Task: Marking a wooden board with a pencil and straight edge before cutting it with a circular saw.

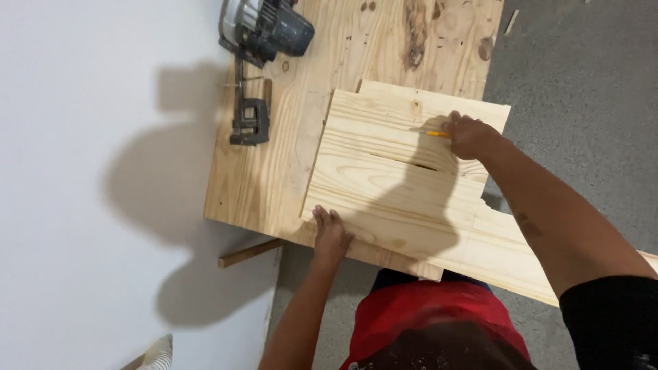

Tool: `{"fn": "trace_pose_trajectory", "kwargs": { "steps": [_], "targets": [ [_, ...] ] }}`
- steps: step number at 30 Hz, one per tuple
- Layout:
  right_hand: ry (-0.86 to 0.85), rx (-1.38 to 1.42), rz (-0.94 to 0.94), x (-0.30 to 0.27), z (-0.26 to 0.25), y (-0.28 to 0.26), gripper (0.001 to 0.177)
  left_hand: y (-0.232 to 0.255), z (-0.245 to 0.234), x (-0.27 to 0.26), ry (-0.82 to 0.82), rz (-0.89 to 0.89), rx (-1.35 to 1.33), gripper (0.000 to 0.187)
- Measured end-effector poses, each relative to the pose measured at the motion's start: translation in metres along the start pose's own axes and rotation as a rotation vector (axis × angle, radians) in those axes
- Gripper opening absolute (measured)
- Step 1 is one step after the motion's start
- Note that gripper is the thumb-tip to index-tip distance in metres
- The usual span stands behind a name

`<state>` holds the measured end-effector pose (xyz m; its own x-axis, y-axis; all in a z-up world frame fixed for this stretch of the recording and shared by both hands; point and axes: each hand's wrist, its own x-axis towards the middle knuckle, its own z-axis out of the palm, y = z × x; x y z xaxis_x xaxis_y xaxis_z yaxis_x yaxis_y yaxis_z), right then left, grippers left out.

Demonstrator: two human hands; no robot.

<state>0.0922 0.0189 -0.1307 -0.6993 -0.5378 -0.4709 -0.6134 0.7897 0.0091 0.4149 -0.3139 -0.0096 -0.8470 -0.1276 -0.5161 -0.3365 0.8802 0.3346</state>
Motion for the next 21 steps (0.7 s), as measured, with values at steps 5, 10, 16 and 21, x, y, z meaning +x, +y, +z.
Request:
{"fn": "trace_pose_trajectory", "kwargs": {
  "steps": [5, 10, 16, 21],
  "targets": [
    [0.067, -0.048, 0.041, -0.010, -0.005, -0.021, 0.067, -0.014, 0.017, 0.014, -0.013, -0.024, -0.058, 0.089],
    [0.228, -0.043, -0.002, -0.008, -0.001, -0.008, 0.071, -0.019, 0.021, 0.020, -0.019, -0.032, -0.059, 0.088],
    [1.201, -0.388, -0.121, -0.016, 0.013, -0.014, 0.048, -0.014, 0.025, 0.007, -0.029, -0.048, -0.021, 0.088],
    [-0.007, 0.034, -0.012, -0.028, -0.048, -0.007, 0.075, -0.011, 0.025, 0.025, -0.030, -0.032, 0.256, 0.094]
  ]
}}
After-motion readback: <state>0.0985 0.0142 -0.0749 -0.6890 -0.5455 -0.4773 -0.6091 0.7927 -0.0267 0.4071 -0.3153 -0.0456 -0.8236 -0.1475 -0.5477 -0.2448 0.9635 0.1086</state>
